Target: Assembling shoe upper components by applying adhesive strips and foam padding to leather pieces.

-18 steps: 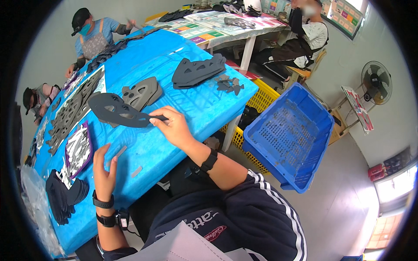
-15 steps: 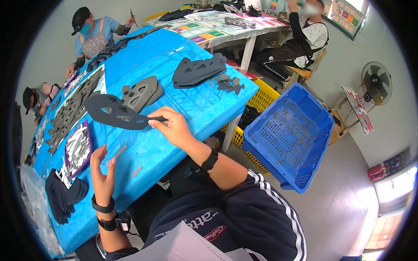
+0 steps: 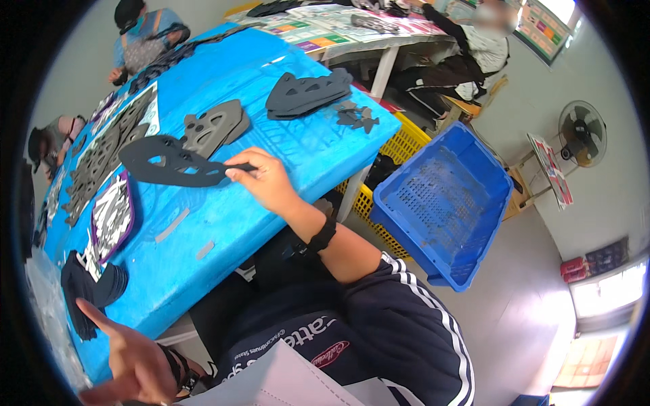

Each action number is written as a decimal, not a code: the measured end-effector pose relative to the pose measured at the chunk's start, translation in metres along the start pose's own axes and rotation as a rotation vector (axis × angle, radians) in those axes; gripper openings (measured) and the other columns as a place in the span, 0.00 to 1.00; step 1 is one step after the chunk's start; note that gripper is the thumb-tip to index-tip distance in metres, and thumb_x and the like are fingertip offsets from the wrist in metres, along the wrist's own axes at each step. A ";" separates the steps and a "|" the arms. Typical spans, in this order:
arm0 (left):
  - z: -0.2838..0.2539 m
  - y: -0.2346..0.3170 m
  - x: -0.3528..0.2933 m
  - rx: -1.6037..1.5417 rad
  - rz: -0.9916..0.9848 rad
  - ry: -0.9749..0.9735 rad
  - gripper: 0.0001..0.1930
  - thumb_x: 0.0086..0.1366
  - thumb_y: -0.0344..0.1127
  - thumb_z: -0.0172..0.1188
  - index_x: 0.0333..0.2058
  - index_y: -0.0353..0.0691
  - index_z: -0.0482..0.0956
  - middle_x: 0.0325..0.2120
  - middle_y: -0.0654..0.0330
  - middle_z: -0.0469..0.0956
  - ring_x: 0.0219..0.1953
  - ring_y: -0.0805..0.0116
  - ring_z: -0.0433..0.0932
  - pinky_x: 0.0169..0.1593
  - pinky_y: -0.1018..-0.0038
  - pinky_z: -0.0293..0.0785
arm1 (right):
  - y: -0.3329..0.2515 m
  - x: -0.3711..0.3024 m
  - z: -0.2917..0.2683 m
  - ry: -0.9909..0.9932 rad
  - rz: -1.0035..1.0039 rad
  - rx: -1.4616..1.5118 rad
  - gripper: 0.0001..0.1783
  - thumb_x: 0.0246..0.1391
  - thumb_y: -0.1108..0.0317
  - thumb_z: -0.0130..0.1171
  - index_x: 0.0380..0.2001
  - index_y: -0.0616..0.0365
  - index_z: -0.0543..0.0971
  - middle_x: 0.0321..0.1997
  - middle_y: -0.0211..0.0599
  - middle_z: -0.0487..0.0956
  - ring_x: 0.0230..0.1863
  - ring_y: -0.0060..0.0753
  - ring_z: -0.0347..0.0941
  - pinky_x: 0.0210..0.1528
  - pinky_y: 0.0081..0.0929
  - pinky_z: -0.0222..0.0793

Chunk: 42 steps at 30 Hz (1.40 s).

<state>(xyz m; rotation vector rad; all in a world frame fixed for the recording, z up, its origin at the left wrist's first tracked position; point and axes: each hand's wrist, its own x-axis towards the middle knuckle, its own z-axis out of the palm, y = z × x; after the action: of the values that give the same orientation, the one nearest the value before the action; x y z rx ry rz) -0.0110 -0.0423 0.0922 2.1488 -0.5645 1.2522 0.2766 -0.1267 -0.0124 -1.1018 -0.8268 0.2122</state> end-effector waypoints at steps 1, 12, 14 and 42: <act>0.010 -0.007 0.002 0.167 -0.059 0.008 0.40 0.55 0.25 0.48 0.63 0.48 0.36 0.11 0.68 0.58 0.14 0.77 0.55 0.54 0.67 0.55 | 0.003 0.001 0.006 -0.004 -0.007 -0.005 0.08 0.46 0.79 0.58 0.33 0.64 0.77 0.37 0.34 0.71 0.36 0.22 0.72 0.37 0.17 0.72; 0.050 -0.016 0.021 0.155 -0.366 -0.651 0.31 0.42 0.22 0.55 0.51 0.45 0.70 0.11 0.63 0.63 0.12 0.66 0.64 0.19 0.72 0.60 | 0.000 -0.004 -0.001 -0.023 -0.006 -0.028 0.09 0.46 0.81 0.58 0.34 0.65 0.76 0.36 0.35 0.71 0.35 0.24 0.71 0.38 0.18 0.72; 0.047 -0.021 0.012 0.168 -0.475 -0.635 0.34 0.43 0.22 0.54 0.54 0.39 0.64 0.12 0.60 0.68 0.12 0.62 0.67 0.19 0.71 0.62 | 0.000 -0.004 -0.001 -0.022 -0.011 -0.067 0.09 0.46 0.81 0.58 0.34 0.65 0.76 0.36 0.35 0.71 0.35 0.24 0.71 0.38 0.18 0.71; 0.014 -0.040 -0.078 -0.056 -0.868 0.287 0.15 0.62 0.35 0.53 0.43 0.30 0.71 0.42 0.55 0.73 0.44 0.65 0.71 0.51 0.71 0.62 | -0.080 -0.027 0.030 -0.503 -0.322 -0.334 0.13 0.45 0.73 0.60 0.37 0.59 0.78 0.36 0.37 0.76 0.35 0.32 0.73 0.36 0.26 0.67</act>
<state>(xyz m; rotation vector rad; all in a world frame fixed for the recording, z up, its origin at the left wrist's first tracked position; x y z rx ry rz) -0.0136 -0.0167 0.0075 1.7794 0.4229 0.9760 0.2183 -0.1579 0.0487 -1.2239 -1.5176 0.0792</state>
